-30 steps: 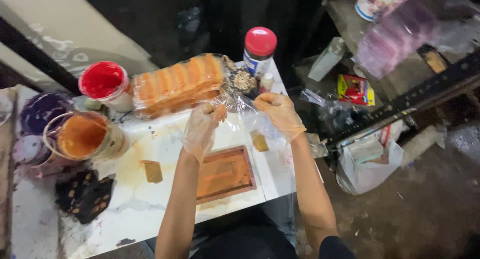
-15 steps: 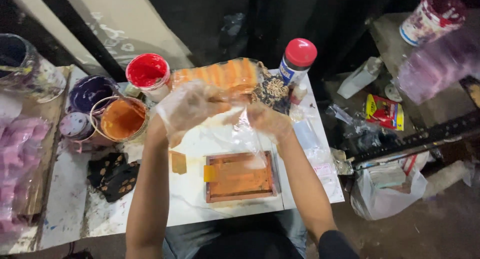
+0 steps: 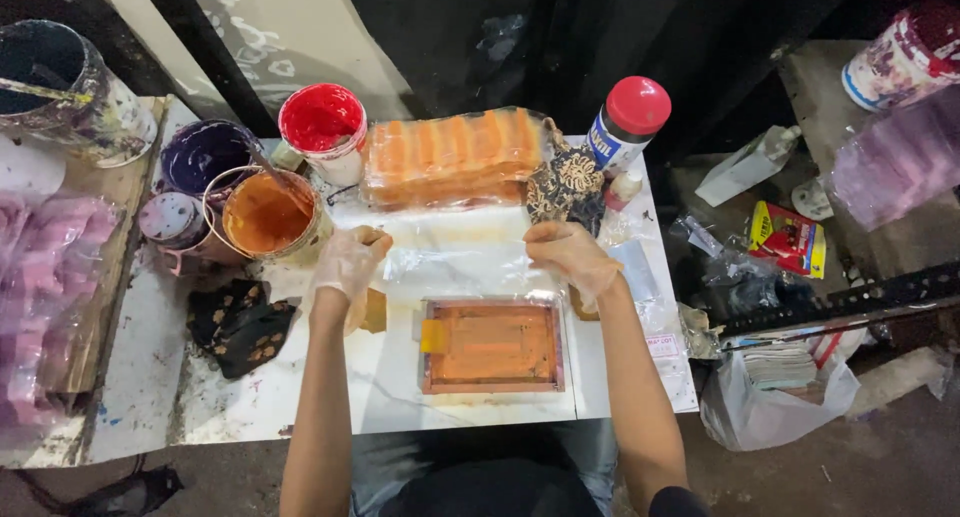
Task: Applying and spreading orange emulsion or ink onto a small screen printing frame at a workbench.
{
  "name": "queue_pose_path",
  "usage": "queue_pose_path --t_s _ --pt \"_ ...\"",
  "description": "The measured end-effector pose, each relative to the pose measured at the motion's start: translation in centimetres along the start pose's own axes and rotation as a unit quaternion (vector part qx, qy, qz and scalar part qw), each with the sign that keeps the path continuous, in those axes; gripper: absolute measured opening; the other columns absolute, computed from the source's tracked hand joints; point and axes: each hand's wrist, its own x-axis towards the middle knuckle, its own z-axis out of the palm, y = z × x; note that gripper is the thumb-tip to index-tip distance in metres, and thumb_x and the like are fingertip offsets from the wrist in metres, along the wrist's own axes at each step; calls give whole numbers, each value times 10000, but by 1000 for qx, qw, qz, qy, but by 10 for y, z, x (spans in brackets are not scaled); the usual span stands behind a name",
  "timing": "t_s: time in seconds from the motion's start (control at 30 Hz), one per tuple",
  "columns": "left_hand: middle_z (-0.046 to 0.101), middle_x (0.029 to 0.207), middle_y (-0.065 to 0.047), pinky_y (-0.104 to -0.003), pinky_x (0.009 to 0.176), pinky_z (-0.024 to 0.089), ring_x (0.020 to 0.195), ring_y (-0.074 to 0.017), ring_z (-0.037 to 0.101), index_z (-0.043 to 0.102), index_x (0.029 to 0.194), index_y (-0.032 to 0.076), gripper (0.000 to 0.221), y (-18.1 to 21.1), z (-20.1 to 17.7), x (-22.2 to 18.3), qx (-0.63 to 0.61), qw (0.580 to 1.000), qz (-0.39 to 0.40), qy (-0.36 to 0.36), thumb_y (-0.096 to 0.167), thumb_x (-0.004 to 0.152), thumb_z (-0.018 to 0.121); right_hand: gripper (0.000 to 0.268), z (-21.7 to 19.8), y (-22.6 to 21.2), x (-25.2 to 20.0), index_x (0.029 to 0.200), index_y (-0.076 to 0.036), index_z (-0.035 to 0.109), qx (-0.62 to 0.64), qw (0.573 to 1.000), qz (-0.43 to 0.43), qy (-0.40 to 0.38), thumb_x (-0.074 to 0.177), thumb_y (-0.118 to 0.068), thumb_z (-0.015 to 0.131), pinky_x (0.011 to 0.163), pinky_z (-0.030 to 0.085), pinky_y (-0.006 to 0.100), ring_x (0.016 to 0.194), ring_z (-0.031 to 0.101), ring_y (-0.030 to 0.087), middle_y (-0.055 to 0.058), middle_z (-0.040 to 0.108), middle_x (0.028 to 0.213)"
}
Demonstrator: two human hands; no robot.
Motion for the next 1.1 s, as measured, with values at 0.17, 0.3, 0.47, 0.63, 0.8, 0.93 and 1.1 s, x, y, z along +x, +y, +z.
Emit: queue_pose_path --t_s 0.17,0.3,0.47,0.63,0.8,0.93,1.1 --pt "752 1116 -53 -388 958 534 1108 -259 685 749 1181 263 317 -3 9 -9 -20 996 -73 46 462 959 642 349 4 19 15 1037 -37 771 -14 991 -56 121 718 58 874 634 656 323 682 726 225 113 711 805" --pt "743 1082 -123 -423 939 525 1073 -304 683 747 1163 145 262 22 0 -51 -120 984 -54 119 331 1013 639 332 1 37 28 1086 -44 756 -26 979 -112 166 772 15 847 596 644 281 655 704 178 95 713 803" --pt "760 914 -155 -414 805 550 922 -339 716 767 1015 108 240 -14 37 -36 -112 965 48 231 324 986 664 310 2 51 33 1091 -60 764 -67 967 -153 192 788 -18 821 615 619 271 687 695 166 104 721 839" --pt "767 978 -164 -450 854 556 973 -357 711 755 1106 110 294 -24 42 -24 -112 965 35 236 358 991 648 329 5 52 24 1110 -100 782 -128 948 -198 215 788 -71 842 749 617 315 804 706 170 108 752 919" --pt "769 1002 -150 -437 863 570 995 -323 718 723 1220 113 325 -24 36 -29 -111 968 -2 225 324 987 640 284 5 60 22 1088 -120 786 -155 929 -245 231 811 -63 813 780 587 283 806 695 123 65 766 897" --pt "764 979 -167 -482 867 570 1006 -364 713 722 1211 138 328 -23 33 -25 -59 974 -11 217 337 969 625 272 12 42 8 1097 -94 775 -145 933 -235 229 826 -87 793 773 578 303 804 671 138 80 754 913" --pt "758 946 -115 -402 850 580 903 -262 711 709 1260 180 337 -28 43 -32 -122 974 -51 184 344 1005 563 282 20 36 1 1106 -83 777 -148 935 -233 223 825 -65 785 721 587 288 747 674 129 86 759 881"
